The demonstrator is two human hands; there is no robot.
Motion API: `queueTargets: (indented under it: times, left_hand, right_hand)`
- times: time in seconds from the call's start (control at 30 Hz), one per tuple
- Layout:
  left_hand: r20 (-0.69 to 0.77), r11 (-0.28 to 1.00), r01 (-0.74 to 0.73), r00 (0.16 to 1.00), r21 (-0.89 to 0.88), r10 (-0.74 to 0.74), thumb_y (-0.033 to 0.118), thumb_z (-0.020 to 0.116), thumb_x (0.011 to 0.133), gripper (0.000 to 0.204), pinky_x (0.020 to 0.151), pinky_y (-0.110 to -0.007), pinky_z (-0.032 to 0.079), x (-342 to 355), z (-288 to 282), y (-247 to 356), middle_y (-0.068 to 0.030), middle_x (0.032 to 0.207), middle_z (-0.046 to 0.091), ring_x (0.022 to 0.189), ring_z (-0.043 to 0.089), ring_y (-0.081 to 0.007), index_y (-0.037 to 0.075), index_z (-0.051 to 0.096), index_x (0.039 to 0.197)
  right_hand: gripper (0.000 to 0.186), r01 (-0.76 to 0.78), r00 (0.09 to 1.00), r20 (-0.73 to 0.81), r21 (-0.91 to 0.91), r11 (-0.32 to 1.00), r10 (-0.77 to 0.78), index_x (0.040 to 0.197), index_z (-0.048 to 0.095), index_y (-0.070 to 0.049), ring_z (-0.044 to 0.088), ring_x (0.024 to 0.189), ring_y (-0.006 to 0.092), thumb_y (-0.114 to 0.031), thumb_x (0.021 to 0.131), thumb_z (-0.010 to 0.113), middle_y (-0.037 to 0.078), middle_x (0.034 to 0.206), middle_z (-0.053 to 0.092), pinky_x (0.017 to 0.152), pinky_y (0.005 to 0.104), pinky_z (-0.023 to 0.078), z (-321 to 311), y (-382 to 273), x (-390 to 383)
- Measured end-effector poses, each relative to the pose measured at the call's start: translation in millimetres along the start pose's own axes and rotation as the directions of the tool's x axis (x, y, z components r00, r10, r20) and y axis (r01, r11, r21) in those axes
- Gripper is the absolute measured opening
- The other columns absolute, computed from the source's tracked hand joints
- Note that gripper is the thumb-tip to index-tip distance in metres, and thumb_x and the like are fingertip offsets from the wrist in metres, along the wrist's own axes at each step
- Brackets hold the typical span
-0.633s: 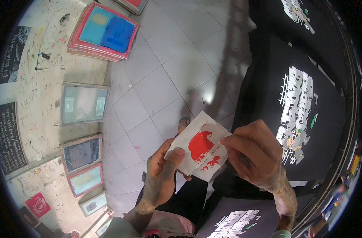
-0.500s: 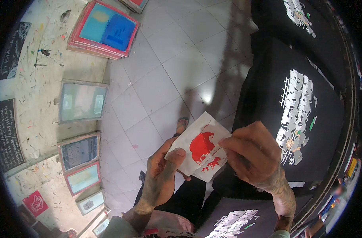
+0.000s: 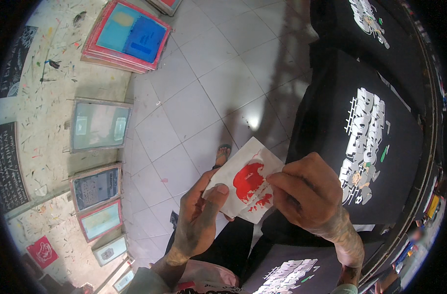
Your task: The person paints details on a printed design on a black t-shirt using a small brush and red paint. They repeatedly dip the brush into a small container of paint and apply it to specific areas of the design.
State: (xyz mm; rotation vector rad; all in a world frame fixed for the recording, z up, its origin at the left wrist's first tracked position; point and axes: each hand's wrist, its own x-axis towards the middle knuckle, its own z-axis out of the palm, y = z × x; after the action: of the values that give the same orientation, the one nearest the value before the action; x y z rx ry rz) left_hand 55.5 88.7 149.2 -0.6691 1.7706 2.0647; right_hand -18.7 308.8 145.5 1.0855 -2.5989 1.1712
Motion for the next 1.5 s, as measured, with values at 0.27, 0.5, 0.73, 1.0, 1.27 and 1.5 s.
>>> queueTargets:
  times: [0.27,0.5,0.73,1.0,1.27,1.5]
  left_hand:
    - [-0.012,1.0,-0.013,1.0,0.01,0.013,0.022,0.058,0.102,0.057,0.075,-0.037,0.062,-0.5,1.8,1.1,-0.0226,0.12,0.066,0.097,0.071,-0.027,-0.008,0.039,0.147]
    - [-0.008,0.999,-0.033,0.999,-0.01,0.033,0.02,0.057,0.102,0.056,0.076,-0.039,0.063,2.1,5.3,4.2,-0.0223,0.119,0.066,0.1,0.07,-0.0282,-0.007,0.039,0.147]
    - [-0.013,0.999,-0.002,1.0,-0.032,0.001,0.018,0.056,0.102,0.051,0.065,-0.039,0.062,5.8,12.1,10.5,-0.0206,0.116,0.066,0.091,0.071,-0.0274,-0.01,0.042,0.143]
    - [0.001,1.0,0.008,1.0,-0.011,-0.008,0.029,0.054,0.103,0.047,0.065,-0.031,0.055,16.1,19.8,11.6,-0.0119,0.104,0.07,0.084,0.069,-0.018,-0.005,0.052,0.135]
    - [-0.137,0.999,-0.041,0.99,0.002,0.041,0.027,0.057,0.1,0.055,0.059,-0.041,0.06,27.5,19.6,-11.2,-0.0139,0.113,0.067,0.093,0.072,-0.0264,-0.002,0.042,0.144]
    - [-0.222,0.989,-0.127,0.969,-0.07,0.109,0.032,0.057,0.098,0.05,0.06,-0.039,0.059,37.6,43.5,-37.1,-0.014,0.115,0.067,0.09,0.071,-0.0245,0.001,0.048,0.135]
  right_hand:
    - [0.031,-0.018,0.999,-0.046,0.002,1.0,0.018,0.096,0.068,-0.003,0.064,0.075,0.0212,-0.011,0.072,0.085,0.008,0.09,0.062,0.061,0.0344,0.054,0.0,-1.6,1.4]
    - [0.036,-0.041,0.996,-0.084,0.005,0.999,0.041,0.096,0.068,-0.003,0.064,0.074,0.0225,-0.01,0.067,0.087,0.009,0.09,0.062,0.061,0.0342,0.054,-3.1,-0.4,0.8]
    - [0.035,-0.07,0.993,-0.09,0.047,0.996,0.074,0.1,0.069,-0.001,0.064,0.074,0.0224,-0.006,0.069,0.086,0.01,0.091,0.063,0.061,0.0332,0.054,-5.2,6.2,-6.4]
    - [0.013,-0.39,0.849,0.026,0.705,0.592,0.528,0.103,0.07,0.002,0.061,0.08,0.0116,0.001,0.09,0.071,0.009,0.095,0.064,0.063,0.0261,0.047,-25.2,13.2,-33.6]
    - [0.011,-0.286,0.712,-0.101,0.862,0.419,0.695,0.103,0.07,0.004,0.057,0.08,0.0081,0.006,0.093,0.065,0.007,0.094,0.064,0.069,0.0204,0.041,-52.0,21.2,-92.2]
    - [0.007,-0.556,0.475,-0.578,0.387,0.735,0.664,0.1,0.07,0.003,0.054,0.077,0.0051,0.003,0.093,0.066,0.004,0.094,0.062,0.065,0.0206,0.042,-57.9,62.4,-196.0]
